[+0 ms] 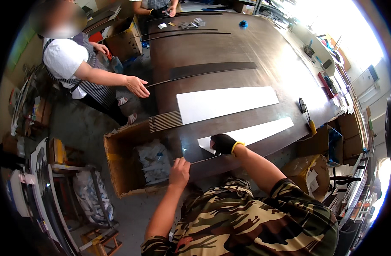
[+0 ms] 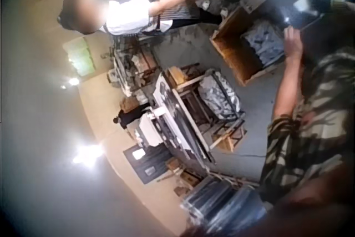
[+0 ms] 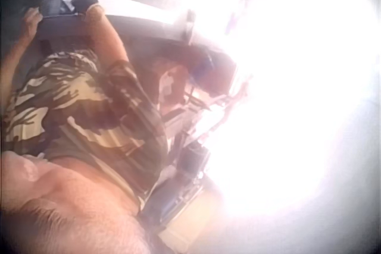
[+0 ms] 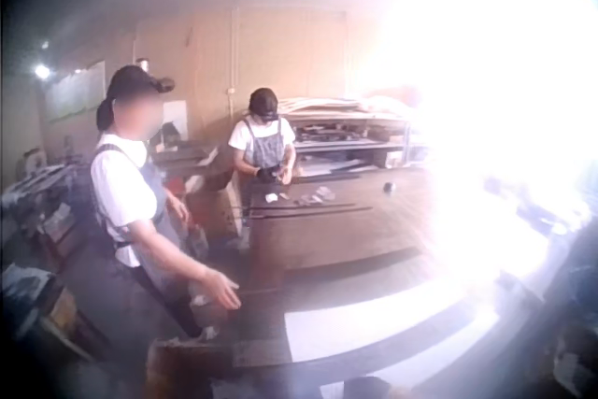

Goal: The person applies long, dark vinyl strips to a large, flat, brown surface. They use a yellow squeegee tool to smooth the material and ensure adhesion, working methodically along the length of each strip. The person also uses a small yellow tool to trim or adjust the edges of the applied vinyl.

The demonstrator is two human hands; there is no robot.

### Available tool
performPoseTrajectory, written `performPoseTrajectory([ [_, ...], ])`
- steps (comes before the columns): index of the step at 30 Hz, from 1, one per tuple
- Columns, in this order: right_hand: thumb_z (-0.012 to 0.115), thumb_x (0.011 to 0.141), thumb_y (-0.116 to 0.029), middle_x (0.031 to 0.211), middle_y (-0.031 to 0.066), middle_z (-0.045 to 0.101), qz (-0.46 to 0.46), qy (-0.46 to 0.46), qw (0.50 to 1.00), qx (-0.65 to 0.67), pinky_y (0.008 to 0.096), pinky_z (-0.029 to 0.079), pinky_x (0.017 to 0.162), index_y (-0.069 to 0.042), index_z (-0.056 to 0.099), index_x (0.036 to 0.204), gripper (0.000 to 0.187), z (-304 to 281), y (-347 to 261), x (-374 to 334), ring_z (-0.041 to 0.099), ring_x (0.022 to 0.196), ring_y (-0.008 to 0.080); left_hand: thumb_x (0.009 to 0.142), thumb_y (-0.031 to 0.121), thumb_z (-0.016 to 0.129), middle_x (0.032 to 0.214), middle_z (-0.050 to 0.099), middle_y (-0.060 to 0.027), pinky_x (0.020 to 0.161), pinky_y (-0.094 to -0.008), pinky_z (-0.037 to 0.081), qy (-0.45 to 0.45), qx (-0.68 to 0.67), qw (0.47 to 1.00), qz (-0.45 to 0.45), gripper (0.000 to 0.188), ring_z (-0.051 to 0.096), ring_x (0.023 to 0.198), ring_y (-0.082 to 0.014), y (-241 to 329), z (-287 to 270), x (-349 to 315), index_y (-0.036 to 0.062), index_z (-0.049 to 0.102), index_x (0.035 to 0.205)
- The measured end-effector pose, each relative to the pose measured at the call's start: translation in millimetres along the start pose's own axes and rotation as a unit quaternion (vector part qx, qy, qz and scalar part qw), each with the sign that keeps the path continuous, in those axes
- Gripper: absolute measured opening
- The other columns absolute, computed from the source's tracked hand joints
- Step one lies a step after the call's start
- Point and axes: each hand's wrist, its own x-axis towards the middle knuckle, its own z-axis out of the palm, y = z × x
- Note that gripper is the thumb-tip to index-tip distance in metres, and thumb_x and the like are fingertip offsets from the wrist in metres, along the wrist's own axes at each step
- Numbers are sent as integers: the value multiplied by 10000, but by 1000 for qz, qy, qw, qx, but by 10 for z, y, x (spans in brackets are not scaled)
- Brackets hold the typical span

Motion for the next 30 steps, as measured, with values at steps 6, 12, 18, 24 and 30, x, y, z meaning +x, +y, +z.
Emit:
performPoseTrajectory([
  [6, 720, 781, -100, 852, 126, 661, 149, 220, 660, 703, 351, 575, 708, -40, 629, 923, 180, -1132, 1432, -1154, 689, 819, 247, 827, 52, 597, 849, 621, -121, 759, -424, 532, -9, 54, 998, 27, 81, 619, 885, -330, 56, -1, 64, 53, 676, 809],
  [12, 585, 921, -244, 909, 123, 719, 322, 512, 731, 317, 389, 555, 744, -62, 698, 1007, 231, -2032, 3775, -4616, 701, 869, 308, 835, 42, 621, 878, 629, -128, 782, -442, 521, -40, 114, 993, -14, 60, 613, 893, -345, 283, -92, 38, 24, 672, 860],
  [18, 477, 957, -462, 1114, 117, 705, 822, 213, 486, -205, 461, 535, 844, -168, 737, 1069, 408, -828, 4912, -8576, 678, 1038, 307, 804, 40, 647, 1010, 665, -161, 843, -463, 519, -138, 281, 948, -61, 128, 607, 1016, -373, 340, -1, 150, 14, 662, 929],
  [24, 632, 805, -137, 788, 72, 706, 540, 784, 293, 86, 397, 532, 644, -101, 683, 779, 68, 390, 5528, -8760, 670, 703, 218, 911, 242, 634, 1206, 643, -128, 930, -471, 499, -256, 367, 874, -189, 338, 597, 1124, -333, 1165, 191, 526, 116, 660, 1224],
  [30, 630, 848, -177, 930, 221, 685, 670, 571, 467, 78, 478, 516, 806, -81, 606, 966, 154, 380, 5319, -7737, 656, 913, 423, 894, 252, 661, 1147, 657, -147, 911, -467, 499, -212, 355, 886, -210, 300, 615, 1085, -335, 1607, 244, 605, 109, 702, 1155],
])
